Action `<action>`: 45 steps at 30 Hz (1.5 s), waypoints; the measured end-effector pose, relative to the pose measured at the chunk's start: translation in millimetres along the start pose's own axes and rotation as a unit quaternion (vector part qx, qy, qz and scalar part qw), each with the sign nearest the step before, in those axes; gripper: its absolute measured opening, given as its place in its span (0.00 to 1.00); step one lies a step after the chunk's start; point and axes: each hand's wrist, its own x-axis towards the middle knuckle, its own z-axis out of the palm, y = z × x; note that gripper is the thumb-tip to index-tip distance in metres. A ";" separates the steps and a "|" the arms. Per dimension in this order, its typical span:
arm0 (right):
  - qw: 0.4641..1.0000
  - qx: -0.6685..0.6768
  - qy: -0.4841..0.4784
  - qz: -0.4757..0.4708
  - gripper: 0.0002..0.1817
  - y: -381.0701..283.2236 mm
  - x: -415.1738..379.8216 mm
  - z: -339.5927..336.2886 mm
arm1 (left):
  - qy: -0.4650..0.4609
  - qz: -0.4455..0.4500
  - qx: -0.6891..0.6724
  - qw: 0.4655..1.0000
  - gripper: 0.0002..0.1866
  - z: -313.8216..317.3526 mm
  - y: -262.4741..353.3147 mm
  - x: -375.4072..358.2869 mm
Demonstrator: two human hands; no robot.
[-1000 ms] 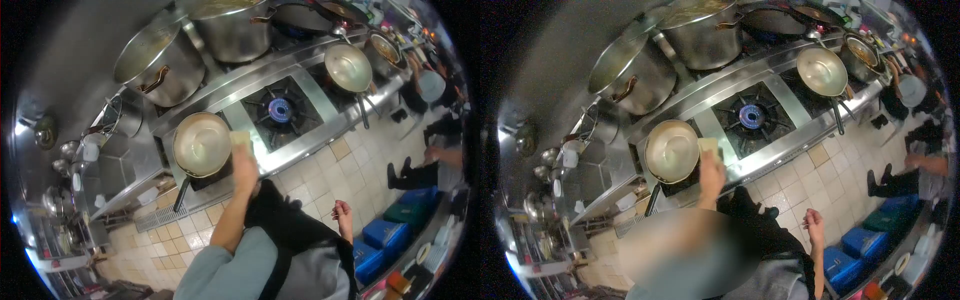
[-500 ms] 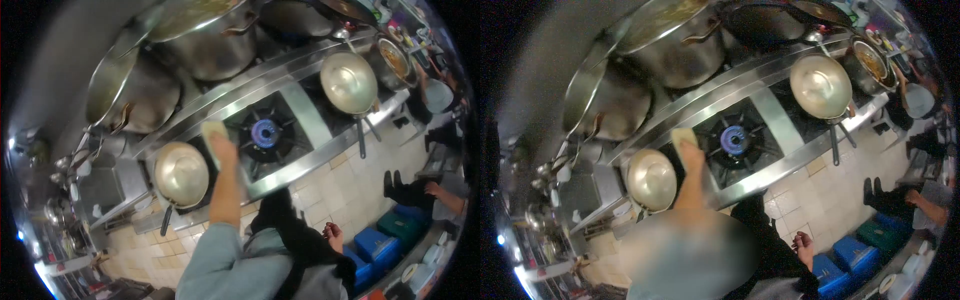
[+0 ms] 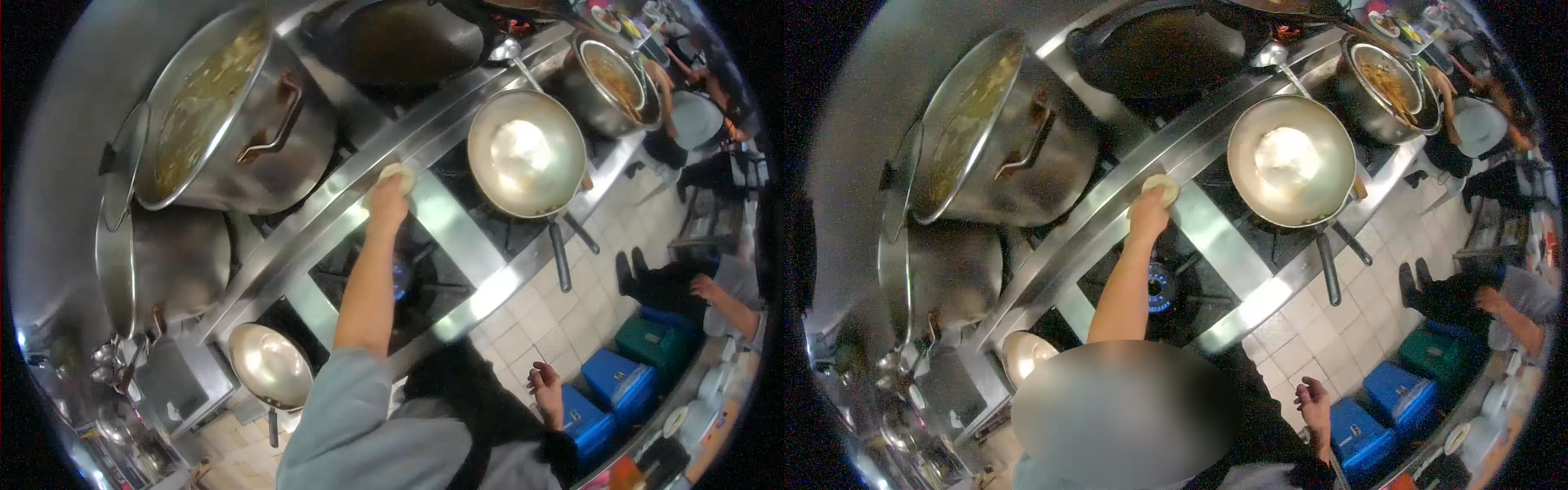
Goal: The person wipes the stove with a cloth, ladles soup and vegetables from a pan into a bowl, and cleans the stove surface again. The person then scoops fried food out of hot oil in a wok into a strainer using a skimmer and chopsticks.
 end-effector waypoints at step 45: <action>0.982 0.024 -0.158 -0.102 0.14 134.8 -13.1 -162.7 | 0.040 0.050 -0.001 0.998 0.29 97.9 103.5 -367.4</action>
